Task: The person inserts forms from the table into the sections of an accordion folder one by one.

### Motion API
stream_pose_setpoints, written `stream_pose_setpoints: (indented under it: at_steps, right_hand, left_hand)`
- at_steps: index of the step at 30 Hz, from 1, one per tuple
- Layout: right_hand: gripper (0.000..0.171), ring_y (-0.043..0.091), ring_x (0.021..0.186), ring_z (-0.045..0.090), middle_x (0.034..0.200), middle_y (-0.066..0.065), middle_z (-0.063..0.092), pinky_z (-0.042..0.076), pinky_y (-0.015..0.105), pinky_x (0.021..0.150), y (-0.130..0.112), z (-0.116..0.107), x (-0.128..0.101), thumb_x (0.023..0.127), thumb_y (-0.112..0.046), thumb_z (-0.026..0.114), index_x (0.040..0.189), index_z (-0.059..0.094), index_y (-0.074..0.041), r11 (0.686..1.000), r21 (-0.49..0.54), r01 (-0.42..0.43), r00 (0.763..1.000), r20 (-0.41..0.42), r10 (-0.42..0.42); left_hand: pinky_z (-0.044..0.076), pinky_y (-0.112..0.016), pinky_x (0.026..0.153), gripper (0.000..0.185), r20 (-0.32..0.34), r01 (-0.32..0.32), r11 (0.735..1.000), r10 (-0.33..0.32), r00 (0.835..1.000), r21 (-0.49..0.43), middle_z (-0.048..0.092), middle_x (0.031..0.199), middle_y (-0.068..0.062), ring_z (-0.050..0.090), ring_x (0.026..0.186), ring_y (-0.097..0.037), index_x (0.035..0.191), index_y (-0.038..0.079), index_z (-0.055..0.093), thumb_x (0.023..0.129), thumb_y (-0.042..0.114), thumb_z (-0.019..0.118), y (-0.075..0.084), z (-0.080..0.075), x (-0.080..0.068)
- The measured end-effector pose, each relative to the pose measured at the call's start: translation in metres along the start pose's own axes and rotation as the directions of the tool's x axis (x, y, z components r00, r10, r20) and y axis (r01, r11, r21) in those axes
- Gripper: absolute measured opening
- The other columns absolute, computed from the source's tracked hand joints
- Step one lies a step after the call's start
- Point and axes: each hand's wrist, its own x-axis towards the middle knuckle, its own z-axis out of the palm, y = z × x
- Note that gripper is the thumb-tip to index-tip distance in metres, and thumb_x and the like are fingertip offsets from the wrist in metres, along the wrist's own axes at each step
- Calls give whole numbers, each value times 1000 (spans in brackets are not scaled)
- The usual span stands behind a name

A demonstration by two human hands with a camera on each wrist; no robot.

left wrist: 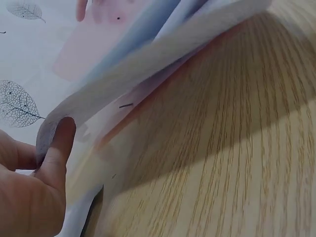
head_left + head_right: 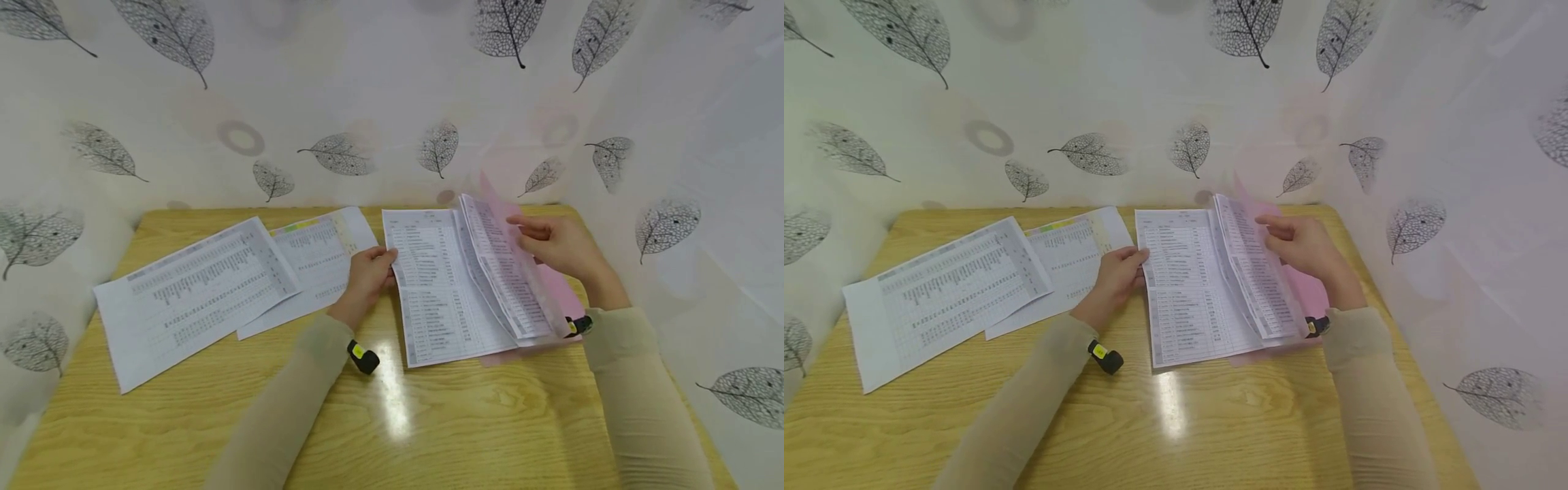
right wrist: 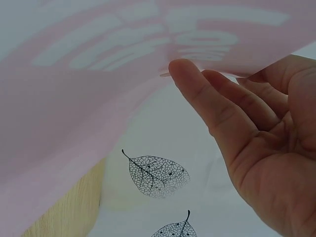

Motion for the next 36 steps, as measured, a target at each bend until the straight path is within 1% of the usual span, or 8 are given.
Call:
stream_pose_setpoints:
  at_steps: [3,8,12,16,19,24,31,36]
  right_hand:
    - [43,-14,97,64,139,26,65,62,21,67,0,0,0,101,-14,65,144,65,-8,1000,21,6,1000,5,-7]
    - [44,-16,94,63,140,27,64,62,20,67,-1,-1,0,102,-11,65,145,63,-6,998,60,0,1000,13,-1]
    - [44,-16,95,62,141,27,63,62,20,67,0,-1,0,102,-11,65,146,62,-6,998,68,-7,1000,16,6]
    - [44,-14,96,64,139,28,64,62,20,67,-1,-1,0,102,-12,65,146,62,-6,998,57,9,1000,14,-9]
    - [44,-9,99,66,139,28,64,63,20,67,-1,0,-1,102,-12,65,145,63,-6,999,39,19,1000,6,-19]
    - [43,-4,100,68,138,26,66,63,21,68,-2,0,-1,101,-13,65,144,65,-8,1000,0,22,1000,2,-22]
    - [44,-1,104,69,139,26,65,63,21,69,-2,1,0,102,-16,65,146,63,-8,1000,9,16,1000,21,-17]
    - [45,-3,102,68,137,25,67,62,20,68,-3,1,-1,102,-17,65,146,64,-9,1000,-6,4,1000,17,-4]
  left_hand:
    - [58,-22,56,32,1,-1,1000,1,1000,-21,72,86,-9,70,68,-11,131,-5,67,103,11,66,-1,4,1]
    - [59,-21,59,34,6,34,995,-33,999,-90,72,87,-6,71,70,-10,133,-6,65,104,12,65,-1,6,5]
    - [56,-20,58,37,-19,61,988,-65,998,-143,70,84,-3,68,69,-8,136,-5,63,104,13,65,1,4,8]
    - [54,-18,54,38,-51,59,985,-69,996,-163,69,80,-1,67,65,-7,138,-4,62,104,12,65,0,2,7]
    - [54,-18,53,35,-39,52,988,-58,998,-144,70,81,-1,68,65,-7,135,-4,64,104,13,64,-2,4,6]
    - [58,-21,58,31,31,36,996,-34,999,-80,73,86,-5,71,69,-10,130,-4,67,105,15,63,-5,11,4]
    - [58,-21,58,33,18,8,999,-7,1000,-49,74,91,-9,70,70,-11,130,-2,70,105,19,66,-7,22,5]
    - [58,-20,57,37,58,23,1000,-22,998,-15,77,94,-12,70,68,-10,133,-1,70,105,22,67,-7,27,5]
